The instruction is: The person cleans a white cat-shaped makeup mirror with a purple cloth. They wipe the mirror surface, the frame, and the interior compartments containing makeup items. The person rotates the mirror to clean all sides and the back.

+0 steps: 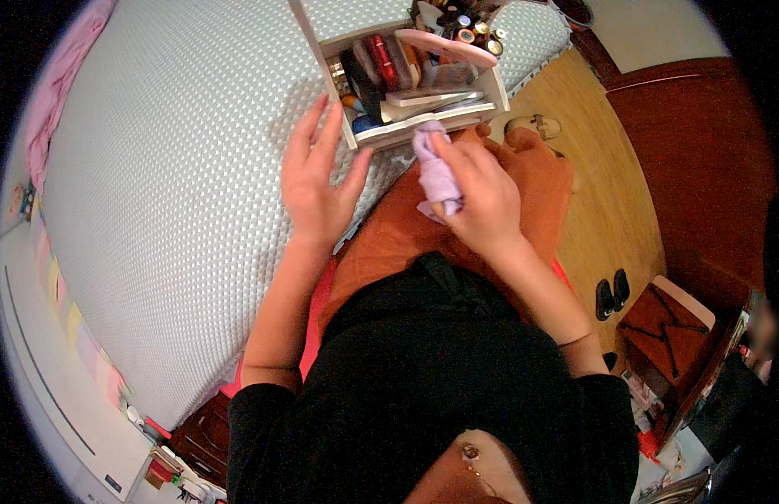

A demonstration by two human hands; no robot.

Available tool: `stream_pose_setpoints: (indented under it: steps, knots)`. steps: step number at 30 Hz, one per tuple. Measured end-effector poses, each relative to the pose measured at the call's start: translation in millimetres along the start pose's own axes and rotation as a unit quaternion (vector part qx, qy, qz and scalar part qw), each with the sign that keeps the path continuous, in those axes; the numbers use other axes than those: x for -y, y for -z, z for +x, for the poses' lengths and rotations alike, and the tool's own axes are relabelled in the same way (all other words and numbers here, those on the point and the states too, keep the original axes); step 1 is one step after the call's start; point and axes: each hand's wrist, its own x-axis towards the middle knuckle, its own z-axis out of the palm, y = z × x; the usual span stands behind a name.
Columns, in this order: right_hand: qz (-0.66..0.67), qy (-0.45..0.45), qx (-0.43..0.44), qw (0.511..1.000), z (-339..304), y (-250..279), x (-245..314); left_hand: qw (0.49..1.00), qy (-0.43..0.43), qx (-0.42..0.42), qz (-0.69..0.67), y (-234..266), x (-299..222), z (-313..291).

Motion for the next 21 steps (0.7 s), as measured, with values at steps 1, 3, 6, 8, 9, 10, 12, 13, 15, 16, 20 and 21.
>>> stream_pose_setpoints:
  steps: [1,3,6,8,9,10,12,13,15,16,20,21]
  knots:
    - [0.016,-0.008,-0.005,1.000,-1,4,-4,0.999,-0.022,-0.012,0.044,5,-4,2]
    - [0.049,-0.025,-0.017,0.998,-3,12,-10,0.992,-0.090,-0.019,0.081,8,-9,7]
    - [0.079,-0.035,-0.031,0.996,-4,14,-12,0.982,-0.184,0.012,0.049,7,-17,16]
    - [0.091,-0.022,-0.039,0.995,-2,15,-10,0.980,-0.184,0.028,0.066,2,-21,23]
    - [0.092,-0.014,-0.038,0.995,2,18,-6,0.979,-0.184,0.036,0.074,0,-20,27]
    - [0.093,-0.008,-0.037,0.995,6,22,-2,0.982,-0.171,0.027,0.075,-3,-18,28]
    - [0.083,0.007,-0.028,0.996,16,24,0,0.982,-0.166,0.020,0.084,-1,-17,31]
    - [0.078,0.015,-0.023,0.997,20,23,0,0.983,-0.163,0.016,0.089,0,-16,31]
    - [0.058,-0.009,0.013,0.998,25,20,2,0.986,-0.154,0.014,0.055,-3,-12,28]
    - [0.049,-0.020,0.031,0.998,27,18,4,0.988,-0.149,0.013,0.039,-5,-10,27]
    - [-0.035,-0.018,0.012,0.999,30,7,14,0.989,-0.146,0.012,0.012,-10,-7,26]
    - [-0.046,-0.009,0.004,0.999,30,5,15,0.990,-0.140,0.017,0.003,-11,-6,26]
